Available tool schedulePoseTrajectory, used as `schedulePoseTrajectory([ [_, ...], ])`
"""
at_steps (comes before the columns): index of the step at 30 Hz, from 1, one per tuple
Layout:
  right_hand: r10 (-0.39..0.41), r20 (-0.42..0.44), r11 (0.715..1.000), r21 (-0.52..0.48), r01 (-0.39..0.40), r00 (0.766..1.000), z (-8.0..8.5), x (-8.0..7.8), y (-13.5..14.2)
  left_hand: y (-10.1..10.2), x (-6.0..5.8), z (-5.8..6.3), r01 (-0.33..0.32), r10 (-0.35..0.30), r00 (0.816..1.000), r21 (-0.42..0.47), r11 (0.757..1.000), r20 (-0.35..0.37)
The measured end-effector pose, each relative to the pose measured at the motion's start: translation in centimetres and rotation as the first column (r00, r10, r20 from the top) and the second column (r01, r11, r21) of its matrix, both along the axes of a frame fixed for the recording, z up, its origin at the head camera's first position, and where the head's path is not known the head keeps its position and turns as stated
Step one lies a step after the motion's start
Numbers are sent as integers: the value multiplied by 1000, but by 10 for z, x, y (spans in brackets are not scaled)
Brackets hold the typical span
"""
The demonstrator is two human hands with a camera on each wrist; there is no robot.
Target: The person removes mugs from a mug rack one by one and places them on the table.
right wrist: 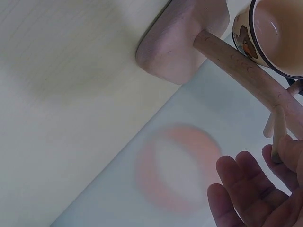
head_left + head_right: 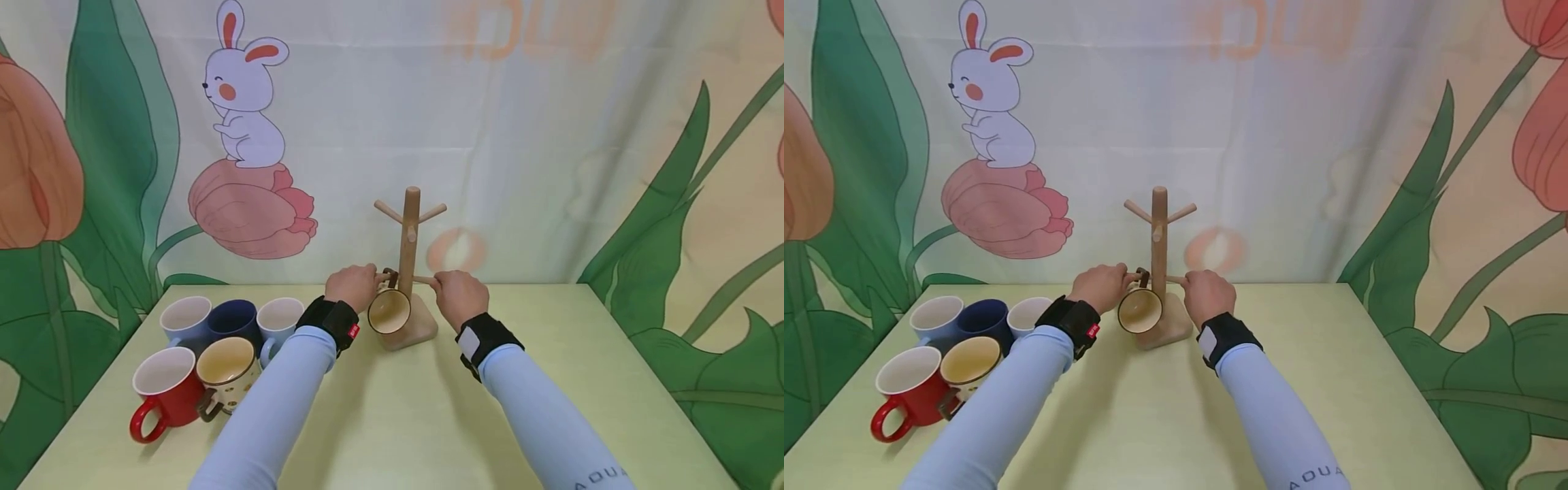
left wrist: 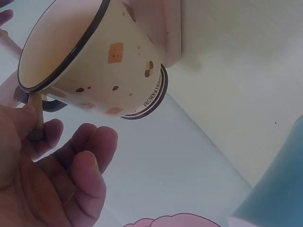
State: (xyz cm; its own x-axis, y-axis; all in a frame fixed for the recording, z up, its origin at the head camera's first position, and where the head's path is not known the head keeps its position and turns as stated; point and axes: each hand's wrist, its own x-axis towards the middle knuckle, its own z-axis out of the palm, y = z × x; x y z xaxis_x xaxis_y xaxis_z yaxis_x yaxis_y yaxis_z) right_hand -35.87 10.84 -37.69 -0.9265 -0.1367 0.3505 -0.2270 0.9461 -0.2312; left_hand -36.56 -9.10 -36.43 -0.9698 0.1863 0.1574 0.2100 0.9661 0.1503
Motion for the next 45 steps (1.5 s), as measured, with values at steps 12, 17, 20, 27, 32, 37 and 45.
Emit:
schedulePoseTrajectory([
  [12,-31,-7,1000,-2,31,999,1,-5,4,7,9,-1,-2,2,1000,-16,1000,-5],
  [17,-34,19,999,-3,34,999,2,-7,6,9,13,-1,0,0,1000,-27,1000,6],
  [20,-31,30,999,-7,31,999,2,-9,8,10,15,-3,6,-6,1000,-30,1000,-10],
  [27,-7,61,1000,-10,7,998,2,-17,11,14,21,-10,46,-48,993,-22,999,-106],
  [32,18,109,1000,-26,-15,994,2,-24,15,18,27,-14,59,-67,975,-45,997,-211],
  [37,52,160,997,-56,-44,986,4,-29,20,25,33,-14,56,-66,965,-46,997,-253],
  [45,74,170,997,-47,-66,983,8,-33,20,32,37,-14,40,-55,968,-66,997,-244],
])
